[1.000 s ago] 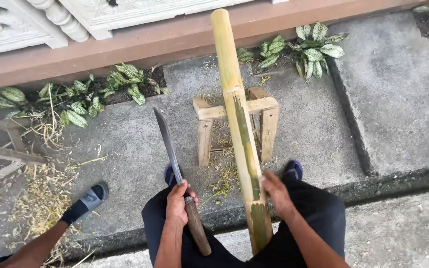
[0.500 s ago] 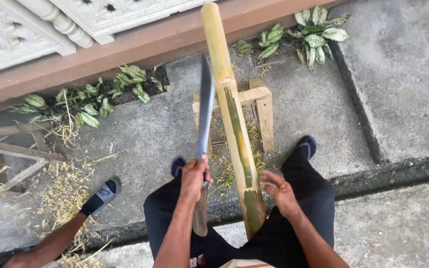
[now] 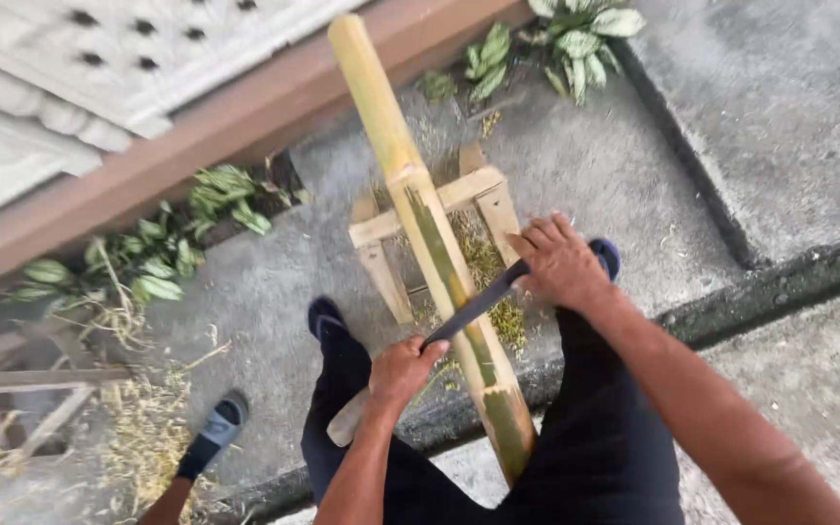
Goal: Scraping the outer bark of a bamboo pole with a machete while it is supported on a wooden stand.
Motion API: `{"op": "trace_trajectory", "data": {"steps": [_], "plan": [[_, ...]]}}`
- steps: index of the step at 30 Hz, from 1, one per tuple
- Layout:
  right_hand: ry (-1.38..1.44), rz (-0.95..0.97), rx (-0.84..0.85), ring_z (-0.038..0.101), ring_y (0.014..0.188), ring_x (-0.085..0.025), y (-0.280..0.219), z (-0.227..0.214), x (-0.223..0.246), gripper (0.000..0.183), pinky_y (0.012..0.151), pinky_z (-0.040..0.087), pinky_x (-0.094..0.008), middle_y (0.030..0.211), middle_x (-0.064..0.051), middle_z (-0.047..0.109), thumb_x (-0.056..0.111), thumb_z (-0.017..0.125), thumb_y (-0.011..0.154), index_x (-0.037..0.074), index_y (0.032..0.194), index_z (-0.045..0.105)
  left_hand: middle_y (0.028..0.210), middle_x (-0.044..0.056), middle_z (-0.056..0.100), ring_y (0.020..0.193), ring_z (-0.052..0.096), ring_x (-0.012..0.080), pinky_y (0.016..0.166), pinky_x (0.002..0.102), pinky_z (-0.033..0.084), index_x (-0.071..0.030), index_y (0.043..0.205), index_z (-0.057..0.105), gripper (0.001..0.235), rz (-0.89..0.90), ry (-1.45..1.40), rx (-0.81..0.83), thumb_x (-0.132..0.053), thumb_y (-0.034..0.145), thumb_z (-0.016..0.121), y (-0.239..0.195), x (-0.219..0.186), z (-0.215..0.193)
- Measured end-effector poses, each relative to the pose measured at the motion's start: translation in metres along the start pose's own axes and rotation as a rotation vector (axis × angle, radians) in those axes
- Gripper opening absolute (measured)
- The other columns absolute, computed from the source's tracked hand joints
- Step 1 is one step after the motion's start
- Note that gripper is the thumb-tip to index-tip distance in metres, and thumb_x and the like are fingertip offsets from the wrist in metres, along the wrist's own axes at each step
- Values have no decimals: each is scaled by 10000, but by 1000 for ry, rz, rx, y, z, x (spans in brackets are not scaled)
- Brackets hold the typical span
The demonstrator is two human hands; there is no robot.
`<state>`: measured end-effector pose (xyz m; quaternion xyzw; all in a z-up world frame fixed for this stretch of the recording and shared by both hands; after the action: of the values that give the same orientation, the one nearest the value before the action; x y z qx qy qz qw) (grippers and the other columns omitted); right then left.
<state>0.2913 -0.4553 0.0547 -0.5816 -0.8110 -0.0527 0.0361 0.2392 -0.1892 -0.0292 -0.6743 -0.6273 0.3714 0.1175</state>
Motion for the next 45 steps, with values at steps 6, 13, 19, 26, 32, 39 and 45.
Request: {"op": "trace_trajectory", "data": {"steps": [6,13,19,26,32,39,45], "plan": [[51,47,378,581,1235,-204,44,69,-30,608,1226,319,-434,1155,-15,700,678,654,804,205,1181,716,989,145,749,992,710,365,880,514,545,-167,1034,728,627,13,-56,67,-733,911,489,36,14,-45],[-75,54,259,609,1087,-249,154,79,-66,646,1065,345,-455,1005,-54,712,787,500,864,237,1059,777,871,74,728,883,726,262,838,512,532,-185,1079,699,551,27,89,5,-652,994,419,123,5,-131],[-133,-48,107,595,1056,-252,206,77,-88,724,1085,345,-464,963,-66,689,846,479,929,203,1079,775,808,86,725,825,716,262,824,505,530,-177,1098,691,537,71,106,-131,-639,1002,435,176,10,-158],[-90,-212,-194,576,1154,-247,212,59,-91,700,1229,317,-472,964,-29,643,808,540,912,153,1047,750,757,118,705,822,706,314,769,516,532,-154,960,739,648,105,131,-323,-764,930,521,189,8,-176],[-76,-214,-228,583,1161,-256,211,58,-92,658,1197,328,-474,957,-32,649,763,598,872,153,1061,756,696,88,699,767,703,294,743,525,525,-169,943,762,672,136,98,-398,-786,899,502,193,7,-182],[46,-105,-109,602,1171,-241,218,62,-99,599,1171,324,-520,922,-19,680,725,697,896,149,1045,767,702,106,708,753,695,289,764,518,516,-157,962,771,693,147,125,-385,-790,940,488,197,6,-175],[25,-28,-33,571,1118,-281,214,68,-97,512,1011,352,-527,973,-19,688,661,682,909,168,1026,756,721,94,724,769,694,283,772,534,504,-152,929,782,670,187,137,-486,-746,968,476,185,-1,-173]]}}
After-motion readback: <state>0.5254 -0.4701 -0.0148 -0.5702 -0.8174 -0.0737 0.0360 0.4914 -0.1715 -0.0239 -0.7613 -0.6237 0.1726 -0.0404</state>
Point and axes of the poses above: each hand's wrist, its own y-axis towards the middle knuckle, its own z-axis out of the palm, x = y × z, the point moved 9 cm from there along y, towards the middle knuckle
